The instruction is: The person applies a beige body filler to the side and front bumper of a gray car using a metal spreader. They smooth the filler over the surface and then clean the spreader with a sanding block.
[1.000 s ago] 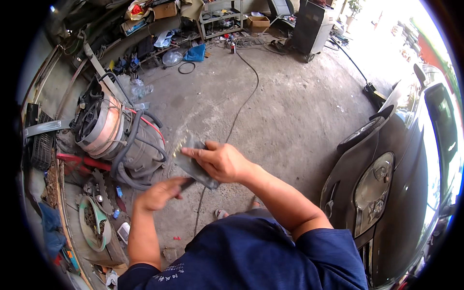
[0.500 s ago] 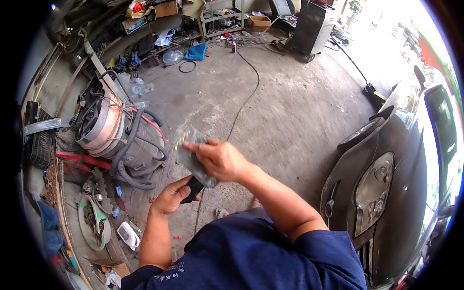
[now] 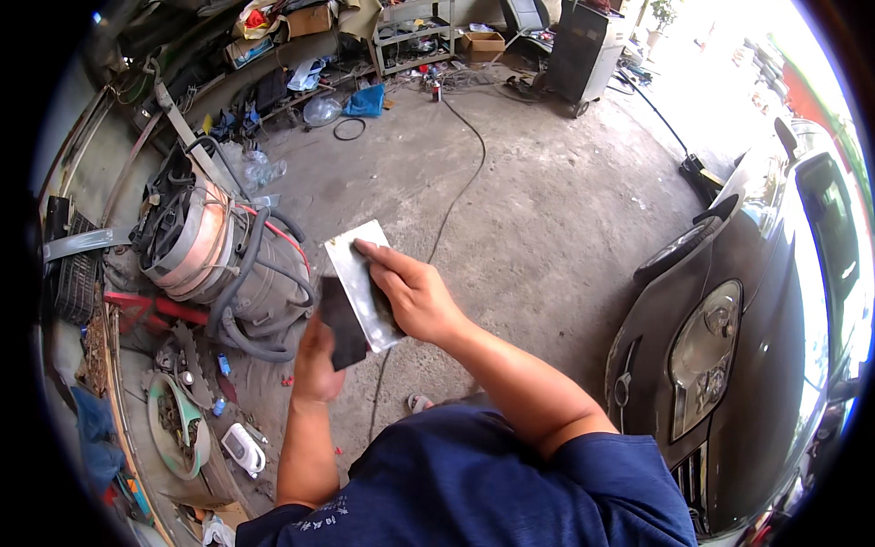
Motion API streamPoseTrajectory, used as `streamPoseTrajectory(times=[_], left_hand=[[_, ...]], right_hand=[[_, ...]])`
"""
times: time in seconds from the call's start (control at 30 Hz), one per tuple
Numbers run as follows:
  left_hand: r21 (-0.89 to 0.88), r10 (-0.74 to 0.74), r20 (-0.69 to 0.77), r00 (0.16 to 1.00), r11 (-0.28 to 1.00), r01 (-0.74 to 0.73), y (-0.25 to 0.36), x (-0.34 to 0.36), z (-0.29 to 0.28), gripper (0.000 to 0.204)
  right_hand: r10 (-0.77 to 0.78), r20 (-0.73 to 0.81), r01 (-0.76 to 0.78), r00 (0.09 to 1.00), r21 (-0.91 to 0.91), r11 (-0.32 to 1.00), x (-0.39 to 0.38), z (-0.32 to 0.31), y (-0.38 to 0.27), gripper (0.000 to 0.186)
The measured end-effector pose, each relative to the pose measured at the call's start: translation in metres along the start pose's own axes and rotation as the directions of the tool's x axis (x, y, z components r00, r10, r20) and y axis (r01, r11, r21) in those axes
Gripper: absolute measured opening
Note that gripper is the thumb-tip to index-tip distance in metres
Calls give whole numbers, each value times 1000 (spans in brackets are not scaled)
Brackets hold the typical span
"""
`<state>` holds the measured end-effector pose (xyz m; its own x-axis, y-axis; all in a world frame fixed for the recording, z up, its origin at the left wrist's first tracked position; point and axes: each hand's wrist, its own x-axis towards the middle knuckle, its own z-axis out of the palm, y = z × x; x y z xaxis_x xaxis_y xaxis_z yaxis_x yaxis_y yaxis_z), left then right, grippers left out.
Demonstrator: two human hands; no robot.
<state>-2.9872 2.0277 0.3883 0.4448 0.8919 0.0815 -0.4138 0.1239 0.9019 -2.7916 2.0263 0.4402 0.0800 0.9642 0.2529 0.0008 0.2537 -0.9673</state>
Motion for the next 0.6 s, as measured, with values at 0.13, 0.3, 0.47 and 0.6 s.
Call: streamPoseTrajectory(times=[0.13, 0.3, 0.47, 0.6], left_hand=[[-238, 90, -202, 975, 961, -138, 26, 13, -6, 42], [-53, 220, -405, 888, 963, -263, 29, 11, 8, 47], [-8, 346, -332, 878, 929, -370, 11, 2, 24, 47], [-25, 321, -292, 901, 939, -343, 20, 7, 11, 44]], right_hand=[[284, 136, -277, 949, -68, 958, -46, 2, 12, 36], [357, 276, -406, 892, 145, 902, -76, 47, 25, 37], [473, 250, -530, 845, 274, 802, -40, 37, 4, 37], [347, 287, -359, 893, -13, 933, -68, 46, 13, 38]])
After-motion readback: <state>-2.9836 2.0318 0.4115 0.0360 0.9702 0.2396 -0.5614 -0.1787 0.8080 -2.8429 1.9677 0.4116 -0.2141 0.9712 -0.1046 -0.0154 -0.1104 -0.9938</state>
